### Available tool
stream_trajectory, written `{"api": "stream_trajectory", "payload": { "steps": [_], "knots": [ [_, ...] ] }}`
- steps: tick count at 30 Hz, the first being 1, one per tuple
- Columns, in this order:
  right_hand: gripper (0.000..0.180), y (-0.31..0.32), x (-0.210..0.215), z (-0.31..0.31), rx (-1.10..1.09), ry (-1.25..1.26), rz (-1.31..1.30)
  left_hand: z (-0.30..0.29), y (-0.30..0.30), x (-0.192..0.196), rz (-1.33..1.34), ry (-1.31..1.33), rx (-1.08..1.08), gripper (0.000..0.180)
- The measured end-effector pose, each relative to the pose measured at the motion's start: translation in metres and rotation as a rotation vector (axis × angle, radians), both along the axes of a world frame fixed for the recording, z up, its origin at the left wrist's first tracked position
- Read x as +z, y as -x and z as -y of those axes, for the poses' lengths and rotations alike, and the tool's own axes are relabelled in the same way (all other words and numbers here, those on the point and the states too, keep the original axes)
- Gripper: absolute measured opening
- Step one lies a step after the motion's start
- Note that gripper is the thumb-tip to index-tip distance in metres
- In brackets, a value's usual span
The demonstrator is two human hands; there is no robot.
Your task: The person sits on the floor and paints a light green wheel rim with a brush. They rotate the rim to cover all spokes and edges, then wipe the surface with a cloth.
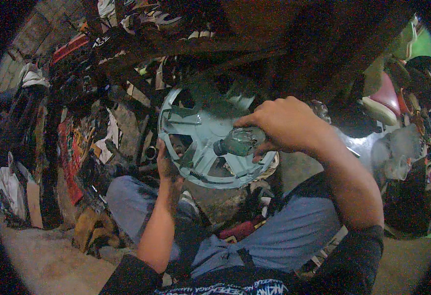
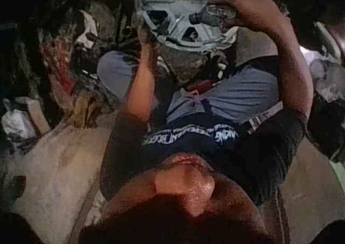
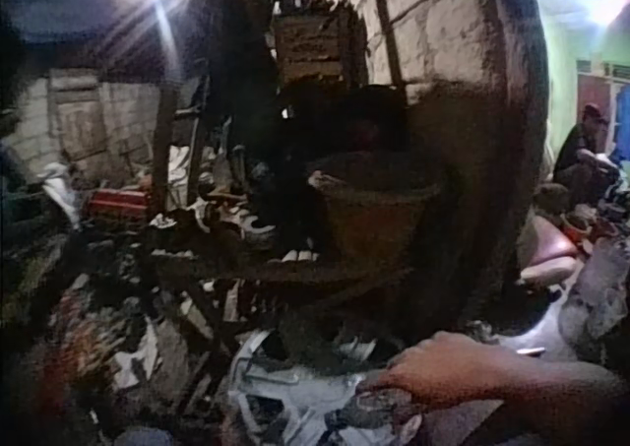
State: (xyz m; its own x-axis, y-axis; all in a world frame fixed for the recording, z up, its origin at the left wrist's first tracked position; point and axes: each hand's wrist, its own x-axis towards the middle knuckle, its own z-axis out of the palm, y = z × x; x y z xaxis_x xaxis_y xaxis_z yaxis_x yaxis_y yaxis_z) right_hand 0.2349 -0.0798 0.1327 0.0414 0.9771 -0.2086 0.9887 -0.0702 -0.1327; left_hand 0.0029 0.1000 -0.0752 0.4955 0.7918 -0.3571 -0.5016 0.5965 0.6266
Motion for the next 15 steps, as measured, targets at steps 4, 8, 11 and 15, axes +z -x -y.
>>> {"api": "stream_trajectory", "payload": {
  "steps": [4, 8, 11, 15],
  "knots": [
    [0.069, 0.0008, -0.0011, -0.002, -0.006, 0.004, 0.051, -0.0021, -0.0005, -0.0029, -0.058, 0.0, 0.009, 0.039],
    [0.069, 0.0003, -0.0034, -0.0055, -0.033, 0.032, 0.054, -0.0002, -0.0002, -0.0009, -0.062, 0.012, -0.021, 0.042],
    [0.067, 0.0015, -0.0051, -0.0076, -0.041, 0.038, 0.089, -0.0015, -0.0001, -0.0032, -0.051, -0.032, -0.027, 0.044],
    [0.061, -0.0051, -0.0045, -0.006, -0.102, 0.071, 0.136, -0.0007, -0.0002, -0.0021, -0.075, -0.014, -0.017, 0.045]
  ]
}}
